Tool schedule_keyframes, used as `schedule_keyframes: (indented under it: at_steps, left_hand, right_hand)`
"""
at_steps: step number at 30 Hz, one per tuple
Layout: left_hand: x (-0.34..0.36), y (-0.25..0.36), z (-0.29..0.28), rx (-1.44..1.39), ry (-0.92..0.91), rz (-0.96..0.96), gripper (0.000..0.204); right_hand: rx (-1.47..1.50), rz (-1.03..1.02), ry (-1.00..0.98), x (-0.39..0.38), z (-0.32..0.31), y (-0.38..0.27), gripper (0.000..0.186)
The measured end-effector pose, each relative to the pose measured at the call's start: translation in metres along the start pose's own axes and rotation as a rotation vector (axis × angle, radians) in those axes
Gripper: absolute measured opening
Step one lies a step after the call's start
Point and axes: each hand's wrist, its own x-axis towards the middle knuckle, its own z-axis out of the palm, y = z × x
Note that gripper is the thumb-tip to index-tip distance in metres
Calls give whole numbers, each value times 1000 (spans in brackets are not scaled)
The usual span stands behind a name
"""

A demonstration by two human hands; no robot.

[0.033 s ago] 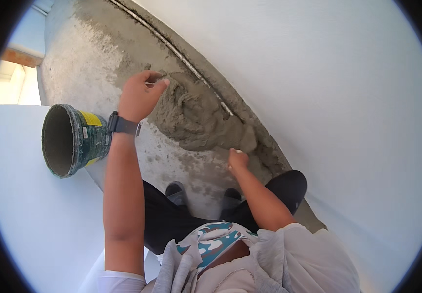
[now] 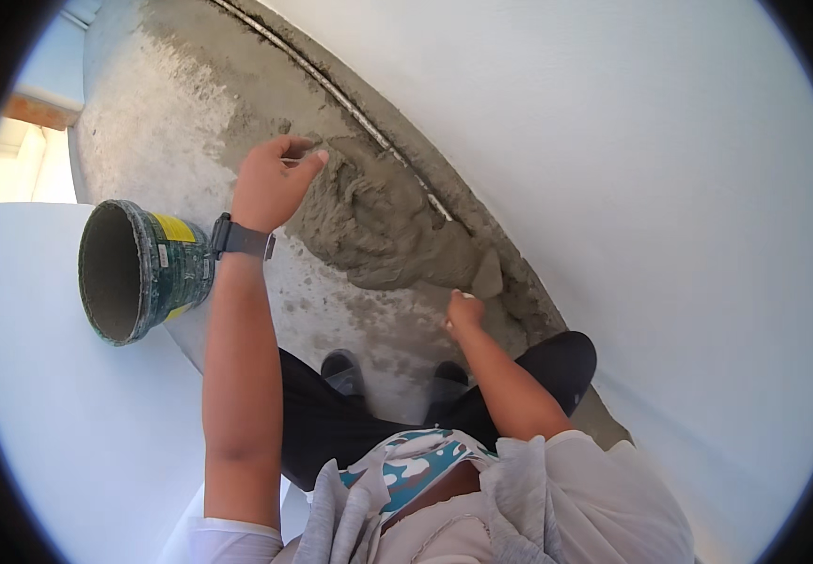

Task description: The person scoops cement from a bucket and applies it to the lower part of a wall using a trowel. They repeatedly smooth the cement along the wall's base, working along a linear section.

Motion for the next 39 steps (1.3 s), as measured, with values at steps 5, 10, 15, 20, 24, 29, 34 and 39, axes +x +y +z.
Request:
schedule_keyframes:
  at_steps: [5,10,15,20,24,29,34,39]
  left_hand:
    - [7,-62,7,-504,25,-223,42]
    - [0,-76,0,-354,34,-103,45]
    - [16,-76,-10,-278,75,42,52]
    - [22,-82,-14,-222,70,26,52]
    - [23,-87,-11,-131,32,19,52]
    - [29,-95,-13,-92,13,-32,54]
    - [34,-94,-14,-109,-7,-27,56]
    - [32,-90,-11,-101,-25,-28,55]
  right_hand:
    - [-67,-63,-58,-10,42,32,35]
    - [-537,-392,-149,-38,100,-5,41]
    - [-1006,-722,-295,-60,96,-60,47]
    - [-1057,-870,-13,-49,62,-93,49]
    - [-1032,-839,29,-22,105,-94,37]
    - [-1253,-871,-212,-52,103,-65,35]
    - [-1304,-797,-295,-88,59,-48,44]
    - [-1394,-990,-222,-68,87,-51,50]
